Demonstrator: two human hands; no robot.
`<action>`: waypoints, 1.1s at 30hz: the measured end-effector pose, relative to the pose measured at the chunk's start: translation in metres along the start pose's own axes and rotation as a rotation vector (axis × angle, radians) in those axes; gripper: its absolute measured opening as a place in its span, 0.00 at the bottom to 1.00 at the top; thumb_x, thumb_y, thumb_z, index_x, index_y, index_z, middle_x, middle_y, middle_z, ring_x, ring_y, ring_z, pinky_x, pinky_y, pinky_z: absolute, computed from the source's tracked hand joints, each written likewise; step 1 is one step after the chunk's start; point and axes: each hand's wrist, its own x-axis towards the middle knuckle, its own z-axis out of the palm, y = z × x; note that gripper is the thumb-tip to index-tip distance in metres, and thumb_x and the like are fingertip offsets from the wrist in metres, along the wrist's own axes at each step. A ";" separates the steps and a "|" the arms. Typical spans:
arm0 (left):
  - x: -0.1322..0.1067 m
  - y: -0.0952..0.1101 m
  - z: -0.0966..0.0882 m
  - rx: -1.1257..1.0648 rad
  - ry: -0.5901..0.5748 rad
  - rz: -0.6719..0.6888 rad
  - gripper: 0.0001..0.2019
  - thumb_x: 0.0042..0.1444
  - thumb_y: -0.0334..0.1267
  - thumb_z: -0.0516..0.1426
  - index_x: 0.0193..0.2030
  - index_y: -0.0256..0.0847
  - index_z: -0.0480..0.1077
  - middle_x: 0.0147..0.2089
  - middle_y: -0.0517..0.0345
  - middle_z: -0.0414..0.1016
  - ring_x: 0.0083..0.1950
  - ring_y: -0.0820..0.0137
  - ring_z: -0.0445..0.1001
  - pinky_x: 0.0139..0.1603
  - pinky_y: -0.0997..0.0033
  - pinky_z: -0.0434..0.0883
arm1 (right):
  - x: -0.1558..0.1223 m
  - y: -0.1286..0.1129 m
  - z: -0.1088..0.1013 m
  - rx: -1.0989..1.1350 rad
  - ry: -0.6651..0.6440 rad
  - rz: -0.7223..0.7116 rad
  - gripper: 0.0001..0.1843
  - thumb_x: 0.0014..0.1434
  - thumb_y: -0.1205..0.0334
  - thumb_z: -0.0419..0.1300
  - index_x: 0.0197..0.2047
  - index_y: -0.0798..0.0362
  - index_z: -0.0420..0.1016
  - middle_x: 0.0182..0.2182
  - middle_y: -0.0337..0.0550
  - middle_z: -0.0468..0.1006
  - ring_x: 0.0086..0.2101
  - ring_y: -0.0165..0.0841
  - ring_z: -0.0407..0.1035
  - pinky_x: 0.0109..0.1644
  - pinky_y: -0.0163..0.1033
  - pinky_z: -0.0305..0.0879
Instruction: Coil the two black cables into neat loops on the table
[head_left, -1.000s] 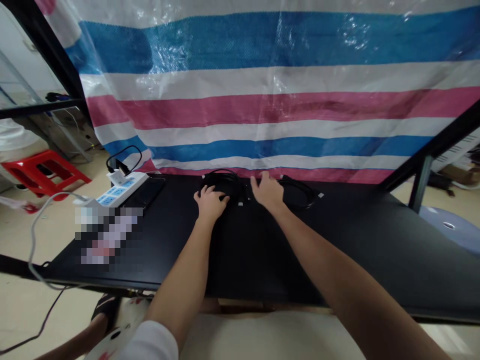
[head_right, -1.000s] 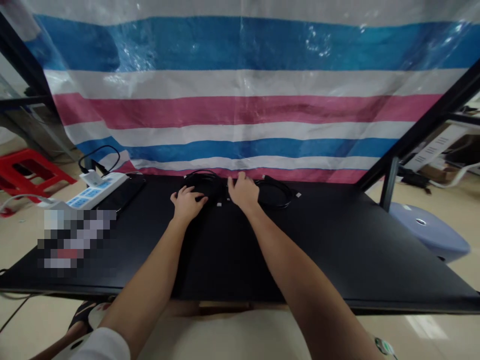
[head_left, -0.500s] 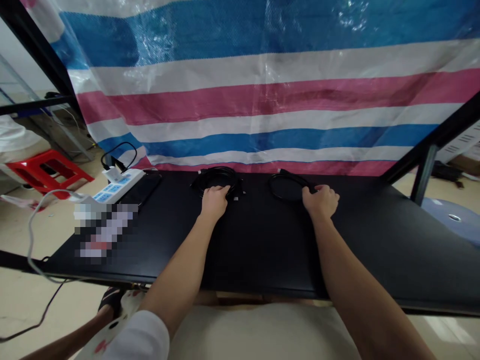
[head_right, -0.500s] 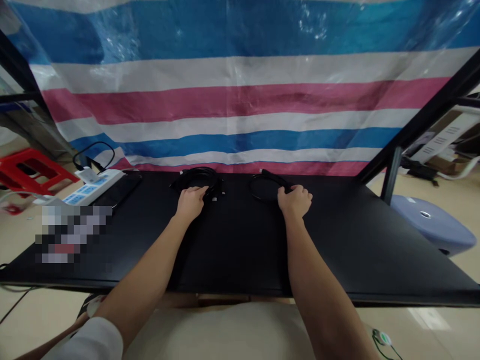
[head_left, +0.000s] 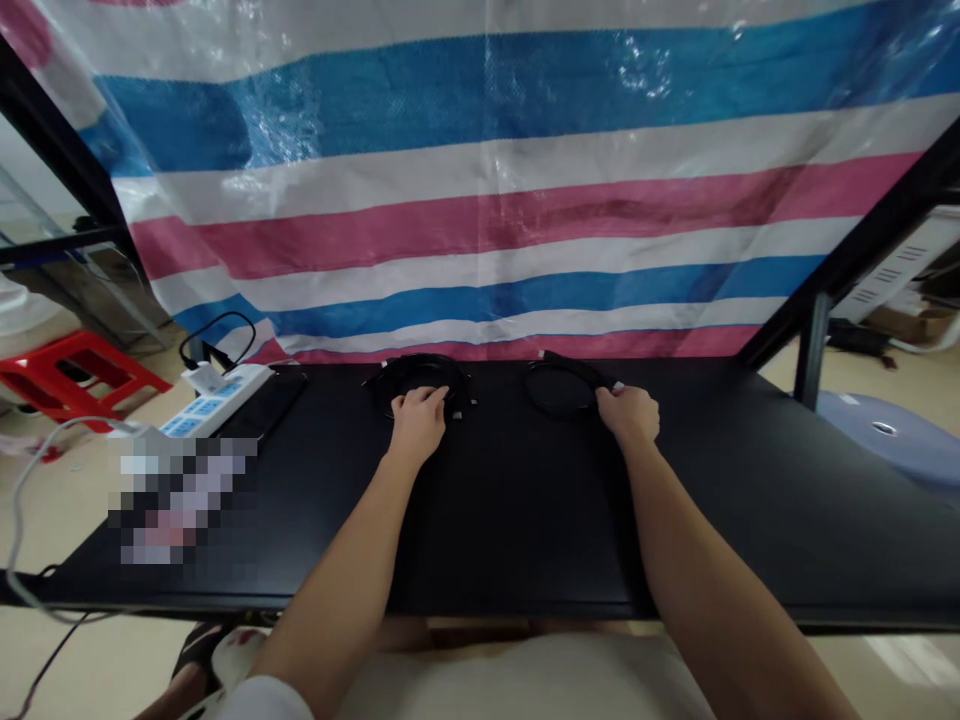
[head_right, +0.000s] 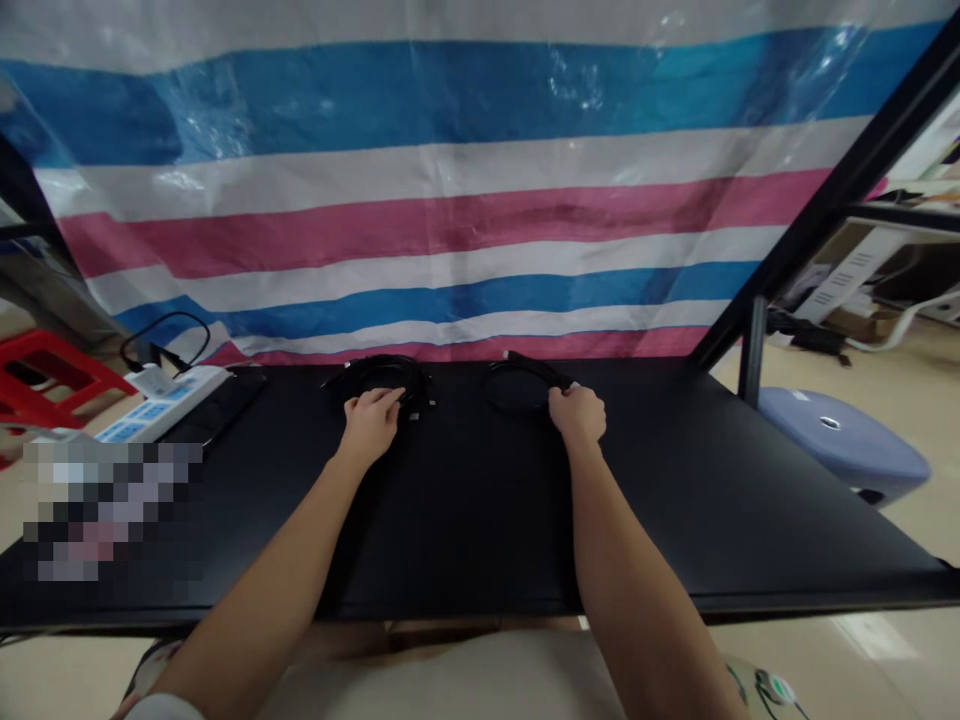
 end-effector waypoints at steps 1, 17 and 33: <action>0.000 -0.001 0.001 0.002 -0.020 0.030 0.21 0.55 0.27 0.49 0.51 0.44 0.74 0.50 0.48 0.77 0.53 0.61 0.73 0.55 0.56 0.64 | 0.000 -0.001 -0.001 0.079 0.011 0.030 0.09 0.49 0.57 0.59 0.25 0.52 0.75 0.25 0.49 0.75 0.34 0.44 0.73 0.38 0.45 0.68; 0.000 -0.001 0.009 -0.113 0.178 0.211 0.16 0.56 0.40 0.53 0.49 0.42 0.74 0.54 0.44 0.74 0.57 0.56 0.70 0.58 0.51 0.64 | -0.015 -0.028 -0.006 1.130 -0.073 -0.065 0.19 0.40 0.44 0.62 0.28 0.51 0.68 0.18 0.31 0.63 0.18 0.25 0.54 0.20 0.31 0.47; -0.003 0.017 0.008 -0.634 0.207 -0.004 0.13 0.61 0.43 0.48 0.29 0.41 0.65 0.25 0.60 0.67 0.29 0.71 0.67 0.34 0.71 0.67 | -0.016 -0.026 -0.013 1.148 -0.198 -0.180 0.25 0.51 0.37 0.51 0.24 0.52 0.71 0.19 0.40 0.69 0.18 0.27 0.56 0.21 0.35 0.56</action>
